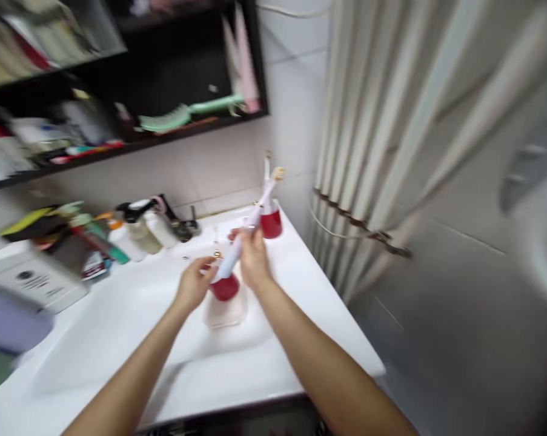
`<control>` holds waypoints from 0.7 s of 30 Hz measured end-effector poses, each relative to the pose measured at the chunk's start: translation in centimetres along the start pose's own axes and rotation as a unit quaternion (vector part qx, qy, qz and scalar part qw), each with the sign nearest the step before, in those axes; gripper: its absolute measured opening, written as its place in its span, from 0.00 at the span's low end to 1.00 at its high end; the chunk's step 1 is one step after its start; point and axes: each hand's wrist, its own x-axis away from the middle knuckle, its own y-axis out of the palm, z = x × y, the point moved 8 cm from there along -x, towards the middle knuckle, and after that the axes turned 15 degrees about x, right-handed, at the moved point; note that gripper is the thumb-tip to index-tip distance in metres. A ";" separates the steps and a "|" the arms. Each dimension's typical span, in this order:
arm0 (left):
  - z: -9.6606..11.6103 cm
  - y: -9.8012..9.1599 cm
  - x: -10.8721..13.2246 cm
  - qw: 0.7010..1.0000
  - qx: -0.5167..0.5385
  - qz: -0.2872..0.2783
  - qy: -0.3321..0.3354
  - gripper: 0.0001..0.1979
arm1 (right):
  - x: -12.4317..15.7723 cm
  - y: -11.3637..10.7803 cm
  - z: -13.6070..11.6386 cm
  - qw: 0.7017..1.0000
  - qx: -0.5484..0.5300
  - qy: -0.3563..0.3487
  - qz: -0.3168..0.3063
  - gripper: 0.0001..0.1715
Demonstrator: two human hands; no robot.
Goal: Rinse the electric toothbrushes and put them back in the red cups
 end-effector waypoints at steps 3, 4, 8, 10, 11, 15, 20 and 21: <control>-3.0 -1.1 0.2 0.997 -0.059 0.007 0.044 0.11 | -2.0 1.5 -0.2 0.999 0.022 -0.030 -0.004 0.10; -3.7 -1.1 0.3 0.995 -0.085 -0.004 0.058 0.12 | -2.4 2.3 -0.1 0.998 0.041 -0.038 -0.010 0.10; -4.7 -0.2 0.7 0.976 -0.178 -0.065 0.103 0.07 | -2.9 5.4 1.9 0.985 0.157 -0.054 -0.041 0.10; -4.8 0.4 0.7 0.968 -0.198 -0.100 0.118 0.06 | -3.1 6.4 3.5 0.971 0.225 -0.054 -0.061 0.11; -4.8 0.6 0.6 0.965 -0.203 -0.111 0.124 0.07 | -3.2 6.6 4.2 0.962 0.258 -0.052 -0.071 0.12; -3.8 0.9 -0.3 0.958 -0.210 -0.117 0.156 0.07 | -3.9 6.5 5.8 0.922 0.372 -0.041 -0.101 0.12; -0.6 1.9 -3.6 0.944 -0.237 -0.107 0.202 0.07 | -6.9 5.3 4.9 0.877 0.469 -0.029 -0.102 0.13; -0.1 2.3 -4.5 0.942 -0.246 -0.108 0.202 0.07 | -7.9 5.0 4.6 0.869 0.484 -0.026 -0.098 0.14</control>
